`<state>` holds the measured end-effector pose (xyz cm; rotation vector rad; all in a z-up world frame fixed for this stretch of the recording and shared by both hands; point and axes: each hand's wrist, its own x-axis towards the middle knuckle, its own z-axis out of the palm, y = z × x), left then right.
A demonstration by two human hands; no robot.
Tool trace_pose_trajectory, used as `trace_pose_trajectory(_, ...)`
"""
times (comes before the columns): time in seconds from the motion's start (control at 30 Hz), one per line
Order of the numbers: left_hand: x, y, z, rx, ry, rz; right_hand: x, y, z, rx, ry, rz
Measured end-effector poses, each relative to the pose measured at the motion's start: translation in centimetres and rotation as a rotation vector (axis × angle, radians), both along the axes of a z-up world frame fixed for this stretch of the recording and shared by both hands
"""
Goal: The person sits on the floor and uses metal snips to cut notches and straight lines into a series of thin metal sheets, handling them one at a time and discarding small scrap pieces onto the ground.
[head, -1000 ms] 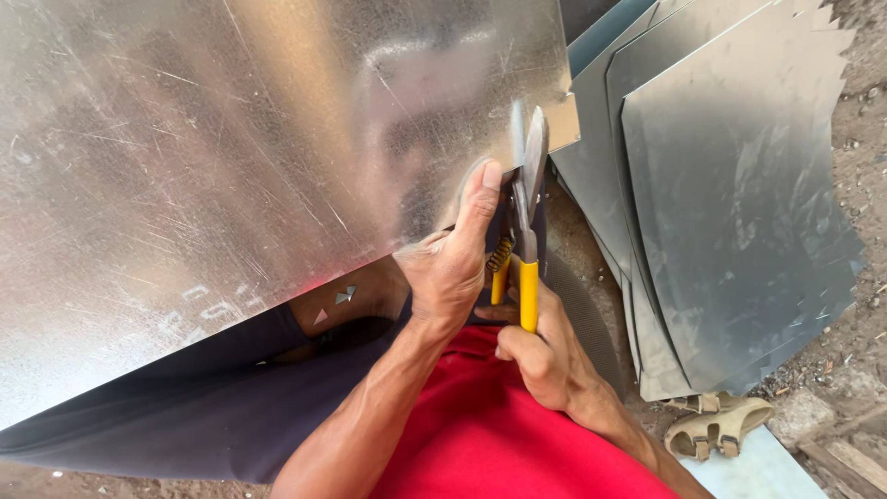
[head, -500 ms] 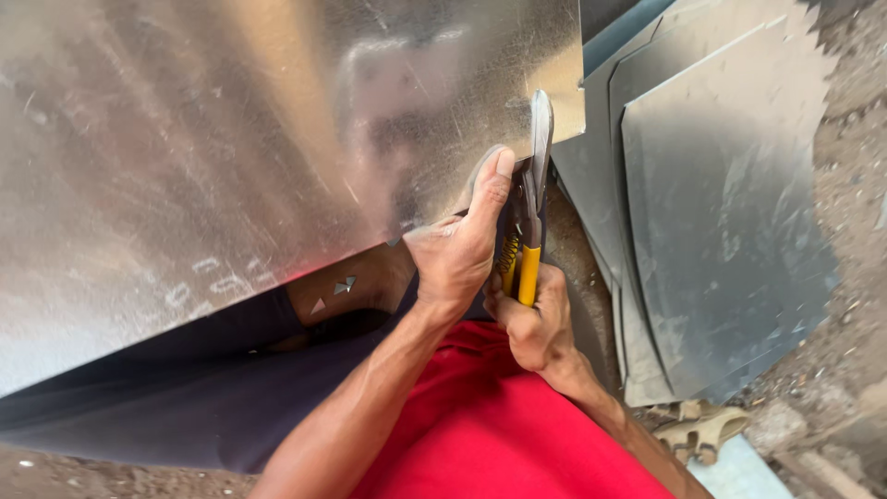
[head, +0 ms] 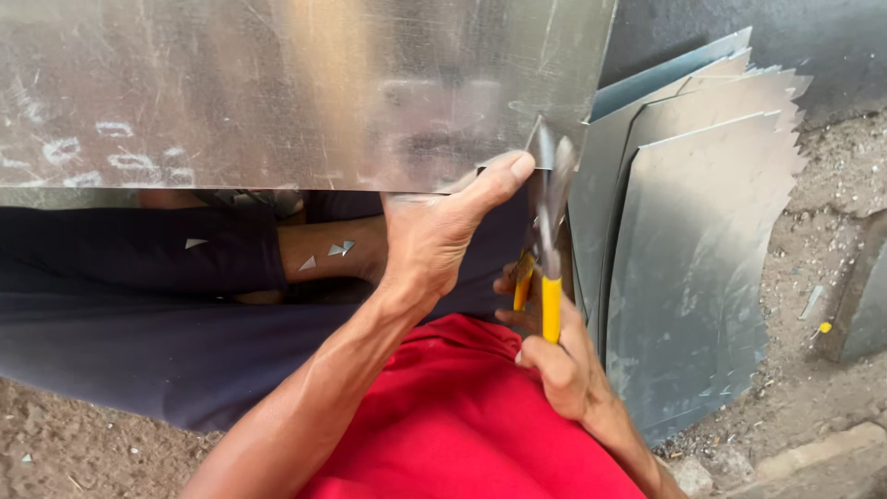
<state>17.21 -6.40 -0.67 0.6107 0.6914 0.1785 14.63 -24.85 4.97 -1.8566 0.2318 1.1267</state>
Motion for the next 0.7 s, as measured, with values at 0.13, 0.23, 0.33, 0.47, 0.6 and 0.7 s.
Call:
trace_pose_trajectory(0.13, 0.0, -0.3, -0.2, -0.065, 0.059, -0.058, 1.3, 0.5, 0.4, 0.043, -0.050, 0.068)
trace_pose_trajectory(0.23, -0.2, -0.4, -0.3, 0.032, 0.115, -0.121, 1.9, 0.4, 0.7, 0.054, -0.065, 0.110)
trace_pose_trajectory(0.33, -0.3, -0.4, -0.3, 0.143, 0.126, -0.138, 2.2, 0.2, 0.6, -0.061, -0.027, 0.154)
trace_pose_trajectory(0.47, -0.3, -0.5, -0.6, 0.064, 0.213, -0.208, 2.6, 0.3, -0.5, -0.131, -0.200, 0.264)
trace_pose_trajectory(0.6, -0.3, -0.7, -1.2, -0.119, 0.100, -0.191, 2.8, 0.2, -1.5, -0.174, -0.261, 0.250)
trace_pose_trajectory(0.7, -0.3, -0.8, -1.3, -0.190, 0.045, -0.158, 2.4, 0.2, -2.0, -0.170, -0.250, 0.212)
